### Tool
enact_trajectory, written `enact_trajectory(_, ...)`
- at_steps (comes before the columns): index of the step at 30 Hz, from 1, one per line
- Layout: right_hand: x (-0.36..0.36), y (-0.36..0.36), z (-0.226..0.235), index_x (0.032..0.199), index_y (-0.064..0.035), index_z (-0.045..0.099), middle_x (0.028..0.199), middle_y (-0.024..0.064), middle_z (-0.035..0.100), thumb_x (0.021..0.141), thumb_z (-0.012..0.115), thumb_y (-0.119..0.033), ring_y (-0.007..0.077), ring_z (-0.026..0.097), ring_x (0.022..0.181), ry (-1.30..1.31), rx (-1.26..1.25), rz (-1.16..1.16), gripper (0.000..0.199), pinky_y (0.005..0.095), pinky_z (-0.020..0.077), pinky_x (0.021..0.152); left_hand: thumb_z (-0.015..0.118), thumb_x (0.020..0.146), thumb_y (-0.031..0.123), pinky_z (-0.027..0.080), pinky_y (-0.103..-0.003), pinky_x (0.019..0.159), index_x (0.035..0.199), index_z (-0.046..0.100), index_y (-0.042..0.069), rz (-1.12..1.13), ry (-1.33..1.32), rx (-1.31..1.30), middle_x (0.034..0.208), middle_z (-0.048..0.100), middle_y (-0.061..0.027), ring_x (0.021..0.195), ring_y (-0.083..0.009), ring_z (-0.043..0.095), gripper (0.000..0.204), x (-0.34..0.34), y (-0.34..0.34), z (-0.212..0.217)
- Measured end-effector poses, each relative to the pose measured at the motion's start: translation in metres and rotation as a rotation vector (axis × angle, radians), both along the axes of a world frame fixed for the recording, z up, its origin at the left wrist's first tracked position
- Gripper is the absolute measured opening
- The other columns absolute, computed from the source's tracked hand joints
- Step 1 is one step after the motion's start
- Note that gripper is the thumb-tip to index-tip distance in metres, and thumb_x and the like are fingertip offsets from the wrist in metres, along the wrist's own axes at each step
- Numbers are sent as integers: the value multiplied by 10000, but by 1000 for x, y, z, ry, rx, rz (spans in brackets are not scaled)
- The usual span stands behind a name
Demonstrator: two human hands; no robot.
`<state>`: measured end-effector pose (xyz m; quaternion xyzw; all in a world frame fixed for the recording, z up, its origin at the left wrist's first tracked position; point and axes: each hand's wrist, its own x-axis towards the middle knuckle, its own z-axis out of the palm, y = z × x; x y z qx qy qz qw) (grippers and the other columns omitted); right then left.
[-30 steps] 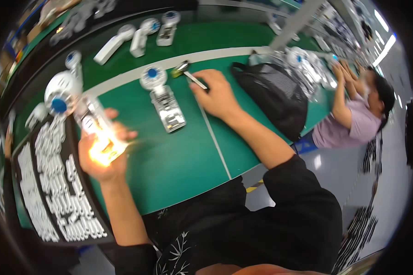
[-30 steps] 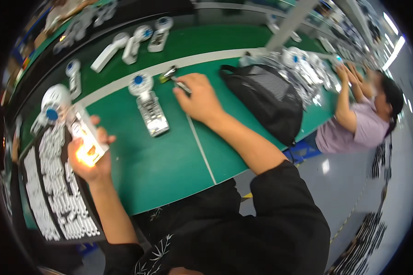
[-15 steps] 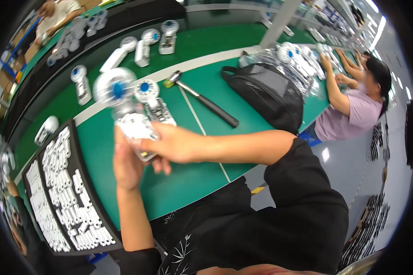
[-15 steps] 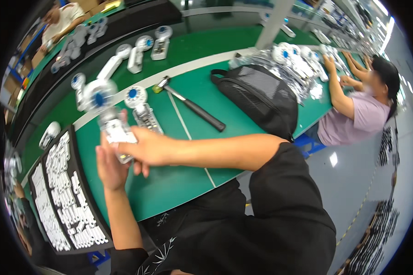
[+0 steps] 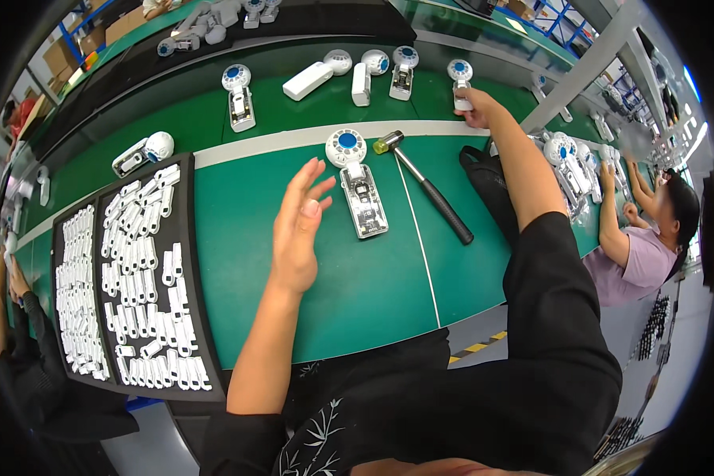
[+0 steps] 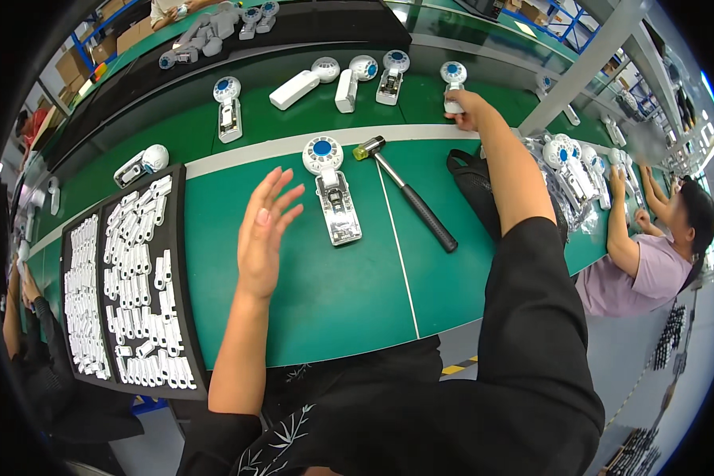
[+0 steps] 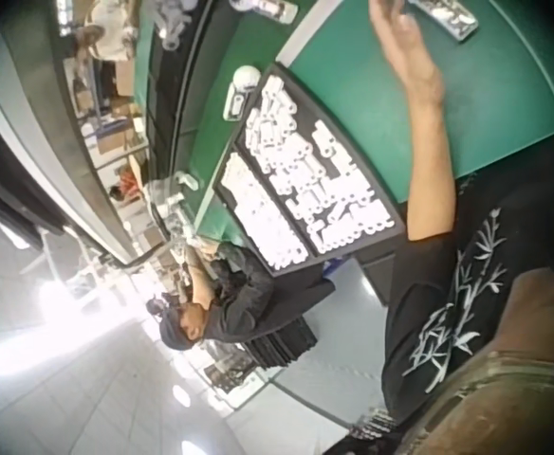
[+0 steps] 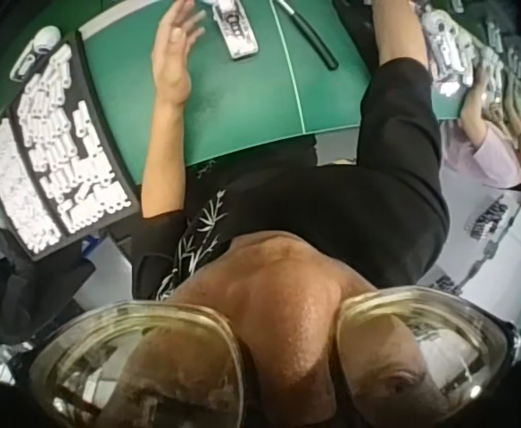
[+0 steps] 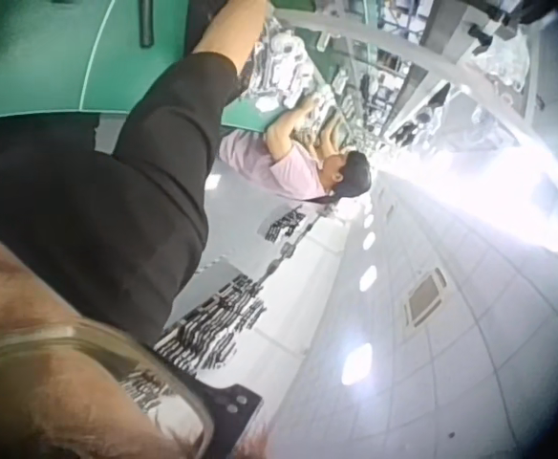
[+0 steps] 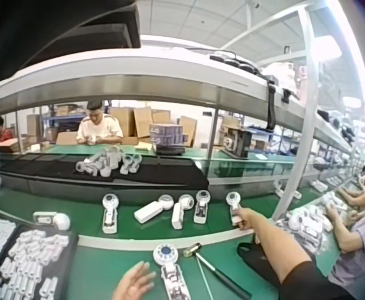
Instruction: The person assembles handheld fans by placing plastic components into the fan bodies, securing them with a mallet, and pressing the power buttons to test the lights.
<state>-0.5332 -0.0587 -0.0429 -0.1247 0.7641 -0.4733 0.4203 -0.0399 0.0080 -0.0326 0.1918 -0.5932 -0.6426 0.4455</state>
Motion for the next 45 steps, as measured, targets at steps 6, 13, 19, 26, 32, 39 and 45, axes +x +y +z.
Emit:
enact_trajectory(6,12,4,13,1040,-48,697,1018,169,691,829,580,-598,311,677,893,1302,707,287,600,446,531,758,522,917,317,383,-434,1037,1422,359,-16,15,35,-83,1414,426,-204,1257,-319,480,626,8,1,2)
enact_trajectory(13,36,-72,-19,1104,-2,679,1067,250,666,780,558,-681,366,638,1045,1320,347,273,762,424,491,892,569,910,256,415,-390,1000,1338,463,-21,56,78,-42,1321,528,-162,1191,-281,534,521,5,1,2)
enact_trajectory(19,78,-94,-23,1011,5,663,879,180,668,793,639,-575,323,647,857,983,226,175,619,429,509,783,602,907,251,445,-352,957,1293,511,-19,83,28,-17,1249,584,-146,1140,-257,565,480,12,-6,-3)
enact_trajectory(26,127,-48,-1,990,-44,591,887,105,623,866,663,-319,233,592,782,-287,-821,-101,310,349,478,614,744,810,409,443,-422,995,1369,418,-73,-402,354,214,1291,546,-229,1205,-315,541,807,23,2,15)
enact_trajectory(32,231,34,26,1083,-53,540,962,101,598,906,601,-203,204,589,799,-429,-866,293,240,288,457,560,907,358,592,311,-489,1106,1481,165,-66,-1199,705,140,1486,333,-232,1363,-350,365,1498,52,41,57)
enact_trajectory(39,261,54,4,1179,-37,481,978,79,583,929,549,-256,182,588,794,-163,-865,575,339,253,450,514,708,719,528,486,-650,783,1495,257,223,-1350,718,-236,1526,285,-117,1266,-376,454,948,36,70,109)
enact_trajectory(45,287,78,28,1129,7,512,936,96,603,932,529,-310,169,610,787,-171,-696,672,374,276,493,575,652,822,474,417,-537,940,1477,258,74,-686,283,184,1501,328,-162,1308,-353,423,863,62,58,96)
